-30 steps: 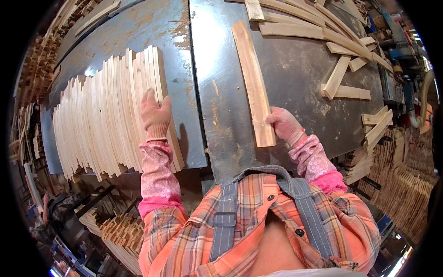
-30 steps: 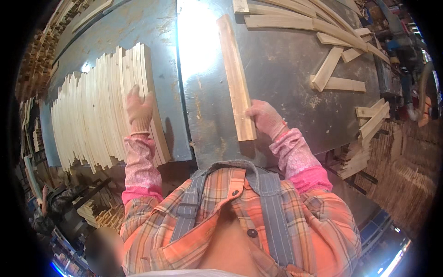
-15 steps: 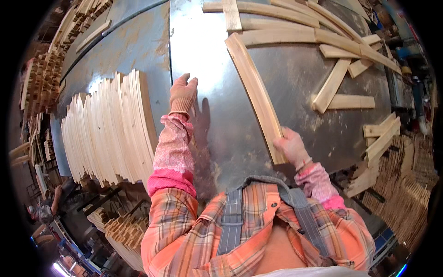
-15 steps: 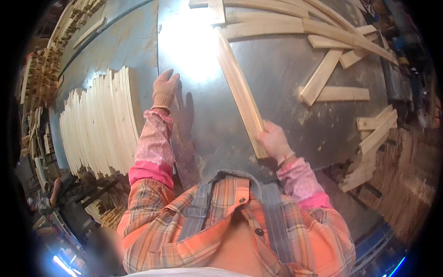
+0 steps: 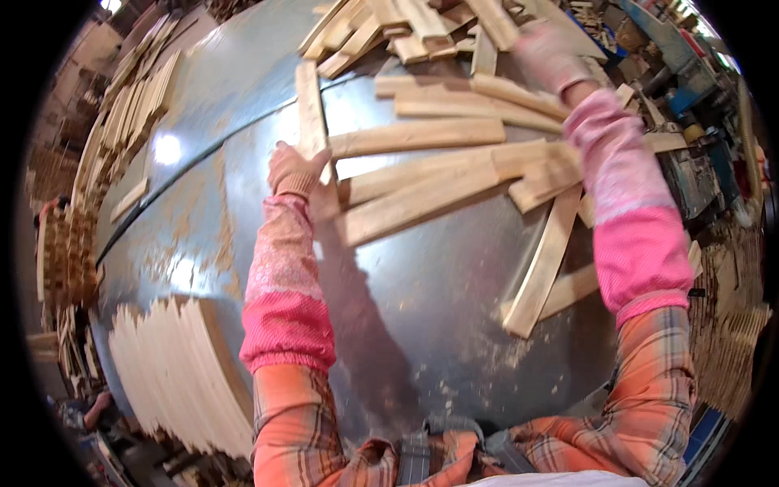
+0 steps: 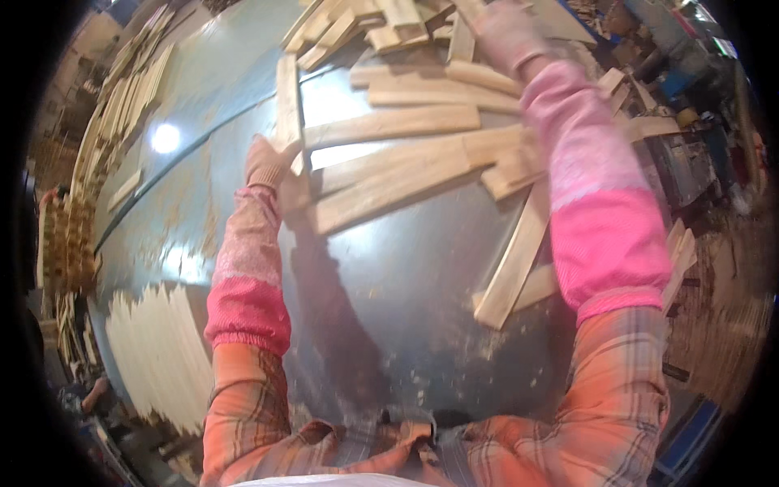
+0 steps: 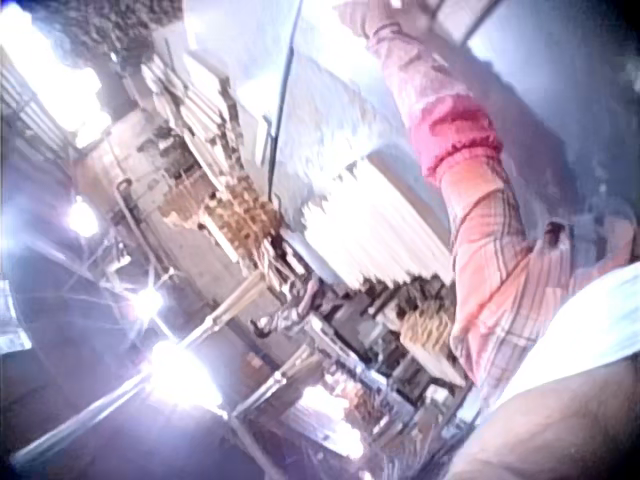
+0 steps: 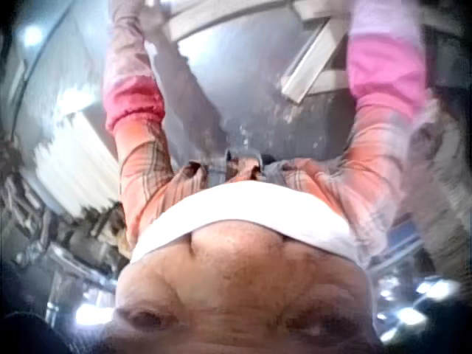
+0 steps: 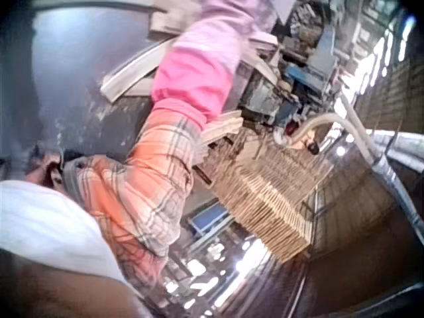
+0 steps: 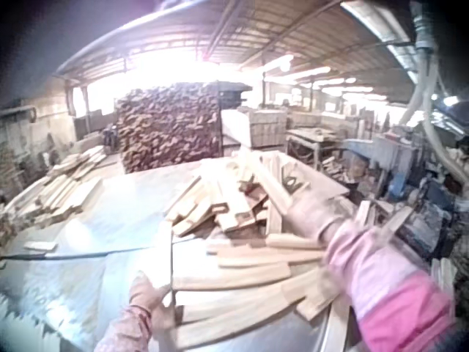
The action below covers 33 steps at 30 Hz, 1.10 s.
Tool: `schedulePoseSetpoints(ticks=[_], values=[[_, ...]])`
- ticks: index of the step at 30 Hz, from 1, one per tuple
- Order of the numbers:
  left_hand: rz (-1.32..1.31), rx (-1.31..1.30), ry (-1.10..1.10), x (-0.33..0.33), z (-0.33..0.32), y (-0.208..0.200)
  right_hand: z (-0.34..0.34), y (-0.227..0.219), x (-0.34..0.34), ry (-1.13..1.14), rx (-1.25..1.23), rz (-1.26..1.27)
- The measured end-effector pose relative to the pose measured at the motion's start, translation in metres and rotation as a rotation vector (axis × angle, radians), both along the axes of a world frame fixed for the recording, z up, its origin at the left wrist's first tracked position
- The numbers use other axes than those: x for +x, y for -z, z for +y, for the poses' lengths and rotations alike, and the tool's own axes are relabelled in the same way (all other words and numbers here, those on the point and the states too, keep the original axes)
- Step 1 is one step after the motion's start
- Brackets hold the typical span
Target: The person repeatedly picks up thin wooden planks from a pile on a metal table and stacks them neatly on the left side. The person wears pink gloves and a plaid shirt. The camera is head-mounted and provides a first-person view of the repetitive stacking process.
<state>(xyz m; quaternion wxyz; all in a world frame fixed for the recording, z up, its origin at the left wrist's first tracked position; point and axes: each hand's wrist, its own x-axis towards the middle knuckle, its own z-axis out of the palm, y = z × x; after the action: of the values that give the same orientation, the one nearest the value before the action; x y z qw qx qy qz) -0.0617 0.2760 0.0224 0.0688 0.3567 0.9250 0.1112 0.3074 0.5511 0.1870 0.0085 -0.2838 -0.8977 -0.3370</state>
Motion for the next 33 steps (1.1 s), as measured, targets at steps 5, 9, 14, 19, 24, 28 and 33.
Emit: schedulePoseSetpoints(ticks=[5,9,14,19,24,28,33], values=[[0.084,-0.052,0.022,-0.029,0.049,0.009,-0.052,0.104,-0.074,0.101,-0.824,0.281],[-0.062,-0.117,0.061,-0.021,0.043,0.014,-0.101,0.153,-0.097,0.124,-0.916,0.130],[-0.022,-0.207,0.108,0.028,-0.040,-0.016,-0.182,0.183,-0.068,0.105,-0.834,0.257],[-0.159,-0.280,0.069,0.112,-0.160,-0.023,-0.262,0.184,-0.008,0.142,-0.919,0.246],[-0.306,-0.256,0.000,0.217,-0.269,-0.001,-0.347,0.183,0.060,0.301,-0.964,0.253],[-0.489,-0.146,-0.013,0.282,-0.331,0.007,-0.401,0.162,0.132,0.445,-0.789,0.606],[-0.914,0.173,0.024,0.302,-0.349,0.016,-0.409,0.137,0.161,0.956,-0.853,0.749]])
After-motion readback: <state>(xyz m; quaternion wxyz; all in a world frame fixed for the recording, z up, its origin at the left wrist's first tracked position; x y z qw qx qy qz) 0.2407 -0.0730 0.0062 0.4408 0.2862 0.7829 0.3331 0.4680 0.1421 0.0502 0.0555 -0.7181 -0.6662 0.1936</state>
